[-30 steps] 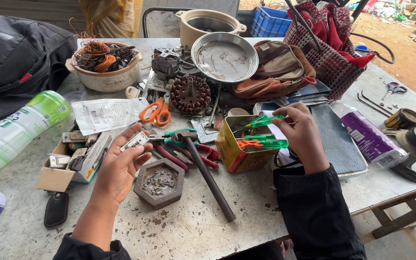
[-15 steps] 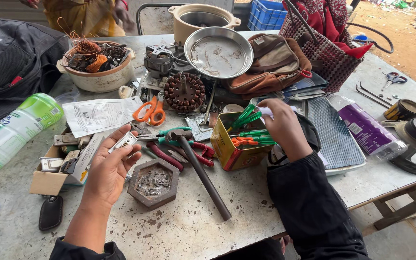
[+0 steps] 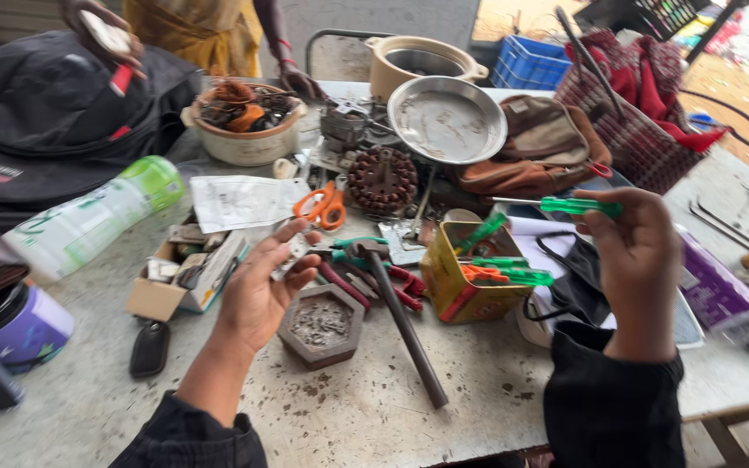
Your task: The person uses a screwdriver to adjust a small white electrical component on a cluttered workbench. They then use pliers to manipulate a small metal piece and a hammer to tap the component on a metal block. The workbench contains various tools, wires, and miscellaneous items.
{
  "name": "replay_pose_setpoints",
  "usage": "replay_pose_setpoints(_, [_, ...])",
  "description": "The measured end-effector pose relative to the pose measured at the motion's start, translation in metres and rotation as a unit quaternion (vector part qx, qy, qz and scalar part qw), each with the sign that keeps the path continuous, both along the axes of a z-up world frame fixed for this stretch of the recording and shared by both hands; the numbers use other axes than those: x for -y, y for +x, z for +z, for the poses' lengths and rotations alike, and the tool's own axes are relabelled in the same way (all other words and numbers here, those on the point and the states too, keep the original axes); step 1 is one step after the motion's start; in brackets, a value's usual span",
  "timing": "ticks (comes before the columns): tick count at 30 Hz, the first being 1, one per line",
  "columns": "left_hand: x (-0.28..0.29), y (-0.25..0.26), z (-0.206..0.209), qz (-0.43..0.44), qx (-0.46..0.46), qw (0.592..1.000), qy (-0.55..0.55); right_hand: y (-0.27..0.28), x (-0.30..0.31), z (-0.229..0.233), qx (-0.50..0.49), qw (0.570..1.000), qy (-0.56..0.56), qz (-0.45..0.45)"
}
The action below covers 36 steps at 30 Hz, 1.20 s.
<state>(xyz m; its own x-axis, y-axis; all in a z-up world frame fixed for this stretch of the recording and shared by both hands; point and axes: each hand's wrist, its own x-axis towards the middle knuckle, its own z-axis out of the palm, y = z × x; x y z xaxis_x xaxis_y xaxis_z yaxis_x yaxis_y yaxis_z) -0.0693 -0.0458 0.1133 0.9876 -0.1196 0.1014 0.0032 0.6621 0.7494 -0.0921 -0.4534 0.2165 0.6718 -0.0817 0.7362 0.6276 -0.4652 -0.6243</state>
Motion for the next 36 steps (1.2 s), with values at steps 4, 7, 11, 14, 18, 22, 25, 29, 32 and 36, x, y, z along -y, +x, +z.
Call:
replay_pose_setpoints(4, [0.001, -0.002, -0.003, -0.035, 0.010, 0.999, -0.040, -0.026, -0.044, -0.002, -0.031, 0.993, 0.028, 0.108])
replay_pose_setpoints(7, [0.001, -0.003, 0.000, -0.065, 0.018, 0.997, -0.044, -0.026, -0.087, -0.023, -0.099, 0.985, -0.014, 0.138])
replay_pose_setpoints(11, [0.002, -0.009, 0.004, -0.076, 0.009, 0.997, -0.033, -0.013, -0.130, -0.076, -0.141, 0.951, 0.050, 0.272])
replay_pose_setpoints(14, [0.006, -0.013, 0.007, -0.057, -0.009, 0.998, -0.031, -0.006, -0.129, -0.100, -0.154, 0.938, 0.089, 0.297])
replay_pose_setpoints(18, [0.011, -0.016, 0.006, -0.045, 0.002, 0.998, -0.038, 0.002, -0.119, -0.109, -0.175, 0.933, 0.099, 0.299])
replay_pose_setpoints(22, [0.008, -0.016, 0.012, -0.050, 0.002, 0.997, -0.050, -0.001, -0.117, -0.102, -0.164, 0.934, 0.101, 0.300])
replay_pose_setpoints(25, [0.008, -0.018, 0.013, -0.055, 0.001, 0.997, -0.059, -0.006, -0.116, -0.096, -0.157, 0.935, 0.107, 0.299])
replay_pose_setpoints(29, [0.008, -0.017, 0.012, -0.060, 0.013, 0.997, -0.050, -0.007, -0.116, -0.096, -0.160, 0.940, 0.093, 0.286])
replay_pose_setpoints(32, [0.008, -0.018, 0.011, -0.050, 0.012, 0.998, -0.041, -0.007, -0.117, -0.098, -0.150, 0.943, 0.079, 0.287])
replay_pose_setpoints(36, [0.009, -0.019, 0.011, -0.024, 0.026, 0.999, 0.010, -0.009, -0.121, -0.097, -0.155, 0.940, 0.085, 0.293])
